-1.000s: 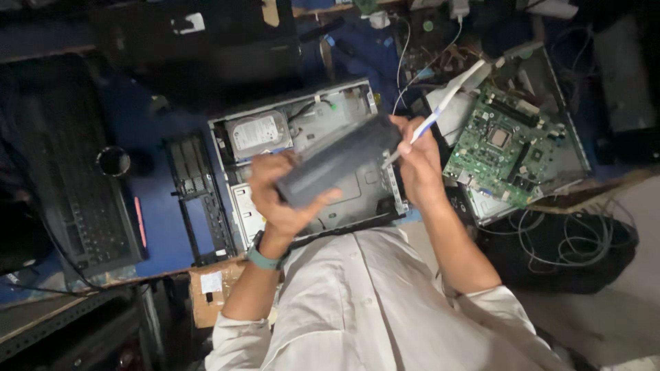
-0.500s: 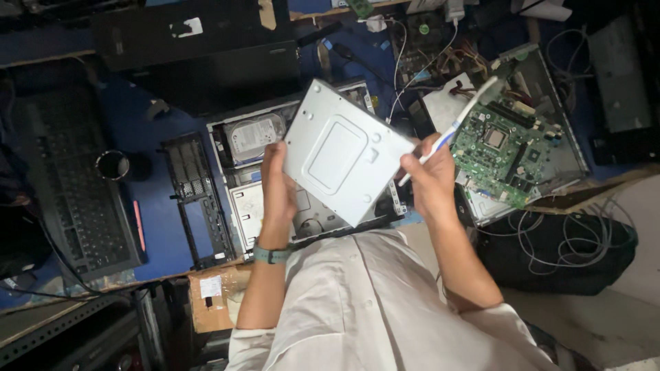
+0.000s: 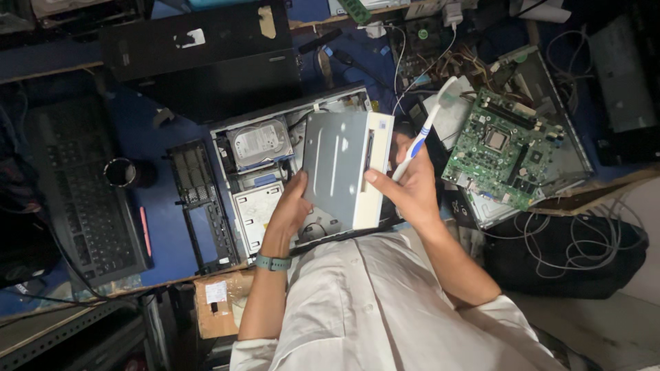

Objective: The person cleans a CPU heatsink fan and an optical drive with a toothbrush, then removes the optical drive from the open desktop case. They take a hard drive, fit it into a blue plastic caddy, and secure the assembled drive into the case.

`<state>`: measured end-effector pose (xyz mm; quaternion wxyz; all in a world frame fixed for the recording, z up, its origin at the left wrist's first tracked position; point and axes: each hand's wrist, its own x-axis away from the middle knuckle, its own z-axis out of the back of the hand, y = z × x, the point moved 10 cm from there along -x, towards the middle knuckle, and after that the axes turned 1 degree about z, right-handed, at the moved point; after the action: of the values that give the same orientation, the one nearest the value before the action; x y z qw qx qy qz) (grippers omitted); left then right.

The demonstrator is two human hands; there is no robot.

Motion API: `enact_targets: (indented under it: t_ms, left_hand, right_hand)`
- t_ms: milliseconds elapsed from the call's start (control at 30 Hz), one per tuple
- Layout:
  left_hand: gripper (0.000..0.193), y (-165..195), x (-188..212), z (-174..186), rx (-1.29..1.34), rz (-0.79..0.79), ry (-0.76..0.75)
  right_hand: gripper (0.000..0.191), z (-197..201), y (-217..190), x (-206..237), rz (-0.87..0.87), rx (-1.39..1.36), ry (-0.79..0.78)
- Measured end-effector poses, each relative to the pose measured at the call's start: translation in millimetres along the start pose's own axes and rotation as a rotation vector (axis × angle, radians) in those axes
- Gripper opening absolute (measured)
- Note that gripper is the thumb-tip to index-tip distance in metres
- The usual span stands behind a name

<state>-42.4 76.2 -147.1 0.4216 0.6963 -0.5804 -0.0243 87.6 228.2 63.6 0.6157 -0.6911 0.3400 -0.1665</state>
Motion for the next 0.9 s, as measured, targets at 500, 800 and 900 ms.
enact_targets:
  t_ms: [500, 800, 900]
  left_hand:
    - [0.086, -41, -22, 7, 0.199, -0.090, -0.013]
    - [0.079, 3, -6, -24, 0.176, -0.128, 0.090]
    - [0.085, 7, 6, -38, 0.127, -0.112, 0.070]
  right_hand:
    - [0.017, -36, 7, 26, -0.062, 0.358, -0.228]
    - [0.018, 4, -65, 35, 0.250, 0.730, -0.323]
    - [0.026, 14, -70, 31, 0.112, 0.804, -0.318]
